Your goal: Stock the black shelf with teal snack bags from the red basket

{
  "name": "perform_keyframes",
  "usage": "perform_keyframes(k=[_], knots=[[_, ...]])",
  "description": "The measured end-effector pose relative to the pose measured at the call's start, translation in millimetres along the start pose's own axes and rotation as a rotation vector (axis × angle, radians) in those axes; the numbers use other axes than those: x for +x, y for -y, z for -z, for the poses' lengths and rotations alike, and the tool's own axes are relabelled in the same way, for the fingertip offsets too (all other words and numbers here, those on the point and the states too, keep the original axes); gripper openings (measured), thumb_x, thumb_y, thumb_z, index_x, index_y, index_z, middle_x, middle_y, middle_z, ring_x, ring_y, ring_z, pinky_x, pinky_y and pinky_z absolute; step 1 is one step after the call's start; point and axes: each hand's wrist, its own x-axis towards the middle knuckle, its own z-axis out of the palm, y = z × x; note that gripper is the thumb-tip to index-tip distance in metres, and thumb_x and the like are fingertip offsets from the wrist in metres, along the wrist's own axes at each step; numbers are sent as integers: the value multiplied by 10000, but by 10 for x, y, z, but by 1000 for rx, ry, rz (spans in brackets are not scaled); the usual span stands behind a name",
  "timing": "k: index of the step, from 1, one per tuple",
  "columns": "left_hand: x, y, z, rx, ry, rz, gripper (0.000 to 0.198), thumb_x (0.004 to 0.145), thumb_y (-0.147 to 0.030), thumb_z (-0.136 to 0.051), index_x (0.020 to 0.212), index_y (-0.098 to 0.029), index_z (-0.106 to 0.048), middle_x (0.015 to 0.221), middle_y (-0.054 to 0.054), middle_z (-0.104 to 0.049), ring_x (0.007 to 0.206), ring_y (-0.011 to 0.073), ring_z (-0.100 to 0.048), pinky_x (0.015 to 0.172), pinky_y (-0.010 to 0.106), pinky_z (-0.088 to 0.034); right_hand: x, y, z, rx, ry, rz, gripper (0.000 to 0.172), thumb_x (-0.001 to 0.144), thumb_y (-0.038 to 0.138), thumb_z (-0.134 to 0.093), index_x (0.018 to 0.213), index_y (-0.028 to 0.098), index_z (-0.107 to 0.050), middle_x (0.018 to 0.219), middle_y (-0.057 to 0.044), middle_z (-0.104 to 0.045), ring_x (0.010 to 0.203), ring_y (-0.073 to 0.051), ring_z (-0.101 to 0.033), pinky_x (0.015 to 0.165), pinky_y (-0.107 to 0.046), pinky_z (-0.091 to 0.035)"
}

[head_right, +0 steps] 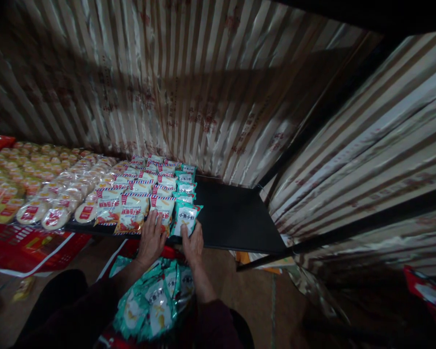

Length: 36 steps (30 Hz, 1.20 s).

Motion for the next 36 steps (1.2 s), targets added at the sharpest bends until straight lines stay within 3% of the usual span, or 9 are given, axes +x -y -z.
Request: perform_keyframes(k=[8,12,27,32,36], knots=[[-84,11,-21,100,14,-71,548,895,-276,-445,1413,-153,-317,1523,152,-205,1427,281,-67,1132,548,-137,32,-64,-43,-12,-38,55,698,818,587,-458,1330,116,-397,1316,-179,-496,1235,-283,-449,1028,-453,-356],[-94,40,-18,108,39,-86,530,894,-286,-454,1402,-178,-352,1523,144,-205,1427,288,-63,1131,552,-124,45,-91,-51,-16,-54,105,692,803,584,-483,1305,111,-430,1368,-182,-447,1280,-286,-400,1062,-463,-322],[-46,-180,113,110,121,-153,559,854,-427,-516,1372,-240,-417,1517,107,-249,1420,313,-111,1132,532,-122,10,-122,-67,34,-93,10,689,788,567,-516,1298,110,-437,1274,-189,-536,1190,-286,-500,989,-447,-400],[-62,-362,64,116,146,-232,567,891,-345,-445,1405,-129,-341,1476,122,-342,1421,287,-122,1140,501,-127,-6,-113,-55,49,-84,-26,691,784,565,-517,1297,109,-437,1253,-189,-550,1154,-284,-526,967,-436,-416],[-92,-452,-23,107,142,-186,531,895,-254,-414,1394,-88,-340,1449,122,-392,1414,263,-164,1125,449,-193,-7,-95,-34,67,-90,-23,675,784,565,-518,1289,123,-449,1243,-175,-558,1147,-276,-528,961,-423,-417]])
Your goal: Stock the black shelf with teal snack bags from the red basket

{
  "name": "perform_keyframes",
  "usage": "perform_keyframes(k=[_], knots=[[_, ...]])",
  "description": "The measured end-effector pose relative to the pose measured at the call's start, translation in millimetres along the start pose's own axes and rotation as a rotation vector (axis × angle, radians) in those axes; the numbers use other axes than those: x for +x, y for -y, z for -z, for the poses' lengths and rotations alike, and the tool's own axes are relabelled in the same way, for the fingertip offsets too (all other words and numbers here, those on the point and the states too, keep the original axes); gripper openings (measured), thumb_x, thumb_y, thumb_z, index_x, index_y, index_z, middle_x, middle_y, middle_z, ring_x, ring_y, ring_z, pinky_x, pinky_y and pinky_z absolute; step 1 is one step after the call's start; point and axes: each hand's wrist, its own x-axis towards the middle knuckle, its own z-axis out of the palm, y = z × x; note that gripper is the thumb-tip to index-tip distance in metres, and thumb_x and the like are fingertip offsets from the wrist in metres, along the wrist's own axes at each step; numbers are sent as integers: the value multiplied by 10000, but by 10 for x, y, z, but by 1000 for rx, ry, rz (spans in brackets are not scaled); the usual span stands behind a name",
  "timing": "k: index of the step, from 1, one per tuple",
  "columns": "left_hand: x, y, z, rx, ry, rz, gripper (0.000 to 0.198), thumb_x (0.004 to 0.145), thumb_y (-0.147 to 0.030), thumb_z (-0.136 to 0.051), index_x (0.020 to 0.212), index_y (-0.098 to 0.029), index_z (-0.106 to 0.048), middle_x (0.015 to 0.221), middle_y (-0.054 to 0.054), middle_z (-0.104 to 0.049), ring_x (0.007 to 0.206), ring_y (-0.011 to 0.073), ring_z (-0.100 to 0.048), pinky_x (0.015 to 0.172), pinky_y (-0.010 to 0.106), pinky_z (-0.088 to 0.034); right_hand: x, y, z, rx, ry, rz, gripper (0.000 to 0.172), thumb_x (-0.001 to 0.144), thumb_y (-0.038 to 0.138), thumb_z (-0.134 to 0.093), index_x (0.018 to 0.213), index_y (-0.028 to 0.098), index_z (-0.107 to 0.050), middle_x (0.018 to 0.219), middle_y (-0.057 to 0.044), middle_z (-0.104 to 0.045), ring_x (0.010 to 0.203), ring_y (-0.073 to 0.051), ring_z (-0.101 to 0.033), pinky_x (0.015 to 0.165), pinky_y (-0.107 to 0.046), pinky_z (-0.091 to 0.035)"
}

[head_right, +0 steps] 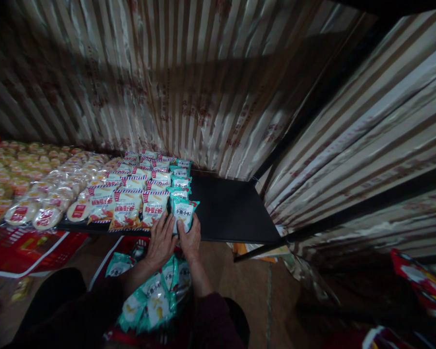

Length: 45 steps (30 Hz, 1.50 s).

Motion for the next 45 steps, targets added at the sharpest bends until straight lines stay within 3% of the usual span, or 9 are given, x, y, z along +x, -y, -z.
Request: perform_keyframes(k=[11,19,30,37,45], knots=[[51,-45,2,-130,83,28,504,898,-160,-344,1399,-125,-322,1455,135,-377,1395,252,-229,1070,480,-303,-7,53,32,84,-60,-52,632,765,564,-539,1239,147,-501,1101,-127,-645,987,-247,-603,844,-366,-470],[106,-222,11,-324,139,45,548,853,-123,-339,1397,-62,-305,1476,184,-312,1385,245,-258,1092,443,-324,-7,102,201,45,-79,-99,658,773,602,-485,1211,111,-491,1059,-167,-654,938,-268,-623,792,-368,-476],[520,-524,-23,-394,186,150,586,799,-110,-361,1384,-74,-340,1455,161,-364,1362,239,-312,1106,438,-312,341,-14,364,62,-141,-81,628,773,609,-473,1175,128,-512,1040,-153,-665,908,-257,-629,788,-361,-477],[766,-654,-211,-383,179,142,562,794,-97,-374,1355,-85,-405,1441,162,-388,1345,243,-345,1096,429,-331,635,-135,456,46,-134,-95,644,771,622,-463,1181,128,-521,1025,-154,-677,905,-269,-636,768,-361,-481],[1170,-754,-567,-464,135,273,510,812,-129,-398,1319,-111,-457,1413,153,-432,1323,243,-381,1084,397,-357,1098,-208,464,66,-84,-141,666,756,649,-472,1174,134,-539,969,-144,-699,852,-269,-659,743,-356,-492]])
